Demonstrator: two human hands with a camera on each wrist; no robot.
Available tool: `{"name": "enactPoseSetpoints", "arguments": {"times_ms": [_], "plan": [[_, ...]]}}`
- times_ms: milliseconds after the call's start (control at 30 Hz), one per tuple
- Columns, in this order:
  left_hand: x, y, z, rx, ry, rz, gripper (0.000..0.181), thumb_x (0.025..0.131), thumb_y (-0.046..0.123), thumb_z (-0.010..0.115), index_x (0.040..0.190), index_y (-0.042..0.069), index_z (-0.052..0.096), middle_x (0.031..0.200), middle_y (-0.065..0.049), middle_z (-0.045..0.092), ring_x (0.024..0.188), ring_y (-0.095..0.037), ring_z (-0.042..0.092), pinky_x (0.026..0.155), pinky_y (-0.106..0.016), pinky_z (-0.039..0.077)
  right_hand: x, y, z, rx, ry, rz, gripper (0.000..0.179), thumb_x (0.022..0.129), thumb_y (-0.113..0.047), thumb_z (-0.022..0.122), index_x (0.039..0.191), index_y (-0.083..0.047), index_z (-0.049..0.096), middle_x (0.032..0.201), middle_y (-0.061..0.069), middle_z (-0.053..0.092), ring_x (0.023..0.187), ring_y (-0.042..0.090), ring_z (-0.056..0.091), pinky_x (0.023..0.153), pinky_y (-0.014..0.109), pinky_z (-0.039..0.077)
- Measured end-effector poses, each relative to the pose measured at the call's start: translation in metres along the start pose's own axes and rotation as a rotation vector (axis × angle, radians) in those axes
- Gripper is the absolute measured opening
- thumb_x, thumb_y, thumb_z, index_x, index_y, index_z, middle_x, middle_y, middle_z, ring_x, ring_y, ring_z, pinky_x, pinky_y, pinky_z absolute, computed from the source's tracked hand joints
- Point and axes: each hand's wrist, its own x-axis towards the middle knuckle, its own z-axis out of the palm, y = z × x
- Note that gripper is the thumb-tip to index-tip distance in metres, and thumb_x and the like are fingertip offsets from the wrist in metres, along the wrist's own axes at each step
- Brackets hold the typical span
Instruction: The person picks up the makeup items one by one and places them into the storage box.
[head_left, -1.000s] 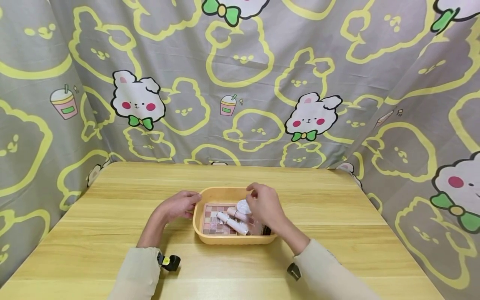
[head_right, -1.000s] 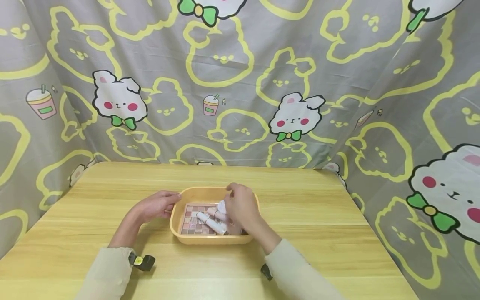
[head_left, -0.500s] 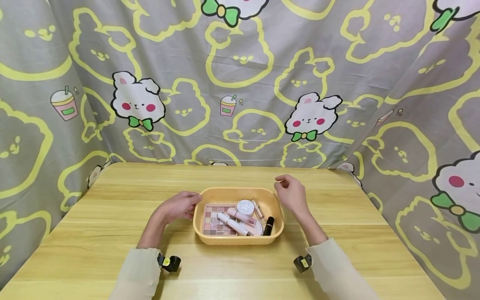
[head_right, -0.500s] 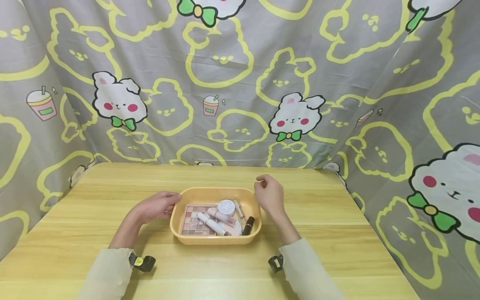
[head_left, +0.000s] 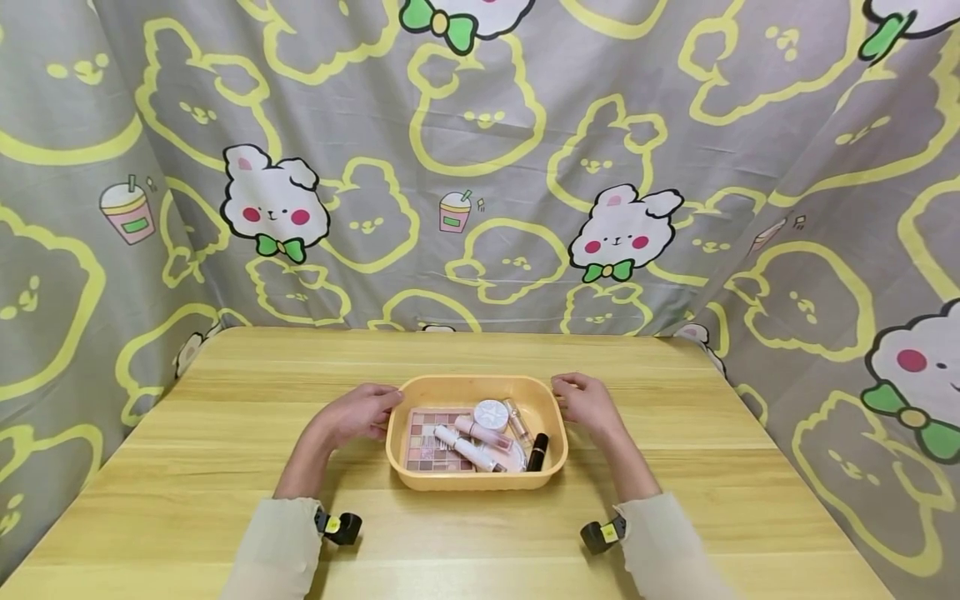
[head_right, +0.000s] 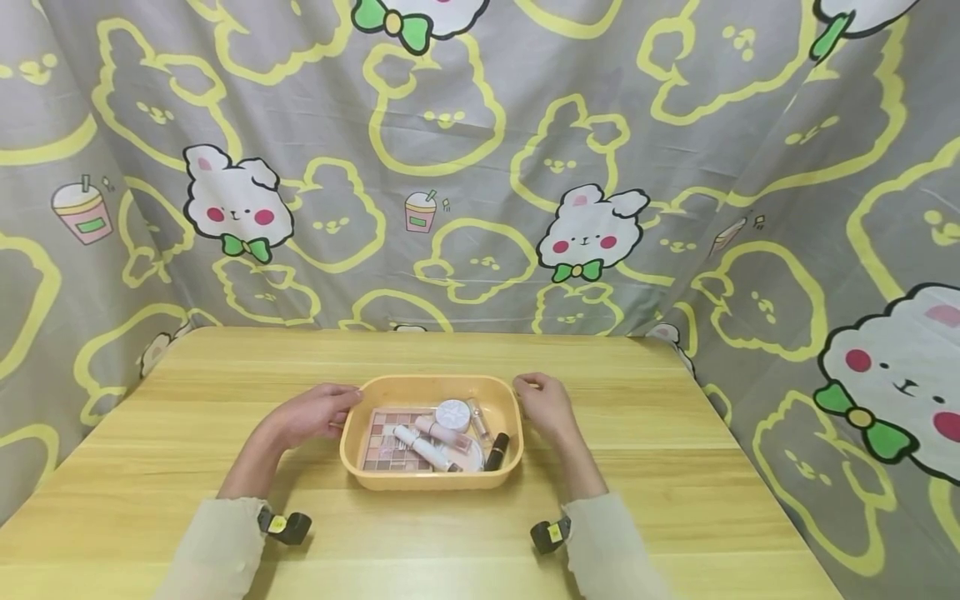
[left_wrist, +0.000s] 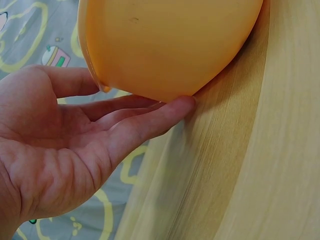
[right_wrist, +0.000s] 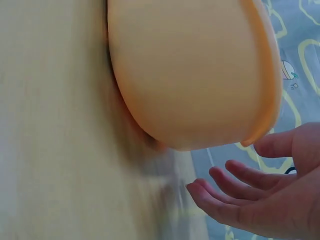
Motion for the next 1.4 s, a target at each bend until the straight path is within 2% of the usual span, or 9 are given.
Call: {"name": "enactPoseSetpoints", "arguments": {"times_ms": [100, 333, 600, 1067, 1400], "plan": [[0.001, 0.000, 0.000, 0.002, -0.006, 0.004, 0.054, 0.111, 0.025, 0.037, 0.148, -0.013, 0.037, 0.131, -0.026, 0.061, 0.113, -0.028, 0.066, 0.089, -0.039, 0.060, -0.001, 0.005, 0.001, 0.029, -0.018, 0.019, 0.044, 0.106, -0.026, 0.052, 0.139, 0.003, 0.057, 0.135, 0.028, 0.060, 0.114, 0.037, 0.066, 0.091, 0.039, 0.060], [0.001, 0.000, 0.001, 0.001, -0.009, 0.002, 0.055, 0.111, 0.026, 0.038, 0.149, -0.014, 0.035, 0.132, -0.027, 0.060, 0.114, -0.028, 0.065, 0.088, -0.038, 0.060, -0.005, 0.009, 0.003, 0.022, -0.064, 0.043, 0.047, 0.106, -0.031, 0.051, 0.141, 0.000, 0.057, 0.140, 0.024, 0.058, 0.120, 0.037, 0.064, 0.091, 0.037, 0.057], [0.000, 0.003, 0.002, 0.007, -0.014, 0.003, 0.056, 0.111, 0.025, 0.037, 0.150, -0.015, 0.033, 0.136, -0.029, 0.058, 0.121, -0.034, 0.063, 0.092, -0.042, 0.059, -0.005, 0.009, 0.002, 0.045, -0.143, 0.041, 0.048, 0.108, -0.027, 0.048, 0.143, 0.005, 0.052, 0.140, 0.027, 0.056, 0.121, 0.039, 0.063, 0.097, 0.044, 0.057], [-0.002, 0.002, 0.004, 0.011, -0.012, 0.011, 0.054, 0.111, 0.024, 0.035, 0.148, -0.015, 0.036, 0.134, -0.029, 0.059, 0.120, -0.034, 0.063, 0.090, -0.042, 0.060, -0.006, 0.011, 0.002, 0.036, -0.168, 0.045, 0.051, 0.107, -0.030, 0.049, 0.145, 0.003, 0.050, 0.147, 0.026, 0.052, 0.124, 0.039, 0.061, 0.095, 0.043, 0.057], [-0.004, 0.005, 0.006, 0.018, 0.026, -0.020, 0.051, 0.112, 0.024, 0.036, 0.148, -0.012, 0.040, 0.133, -0.027, 0.060, 0.120, -0.033, 0.063, 0.090, -0.041, 0.060, -0.004, 0.011, 0.001, 0.004, -0.206, 0.005, 0.051, 0.108, -0.029, 0.046, 0.145, 0.006, 0.049, 0.144, 0.028, 0.053, 0.125, 0.043, 0.060, 0.094, 0.048, 0.058]]}}
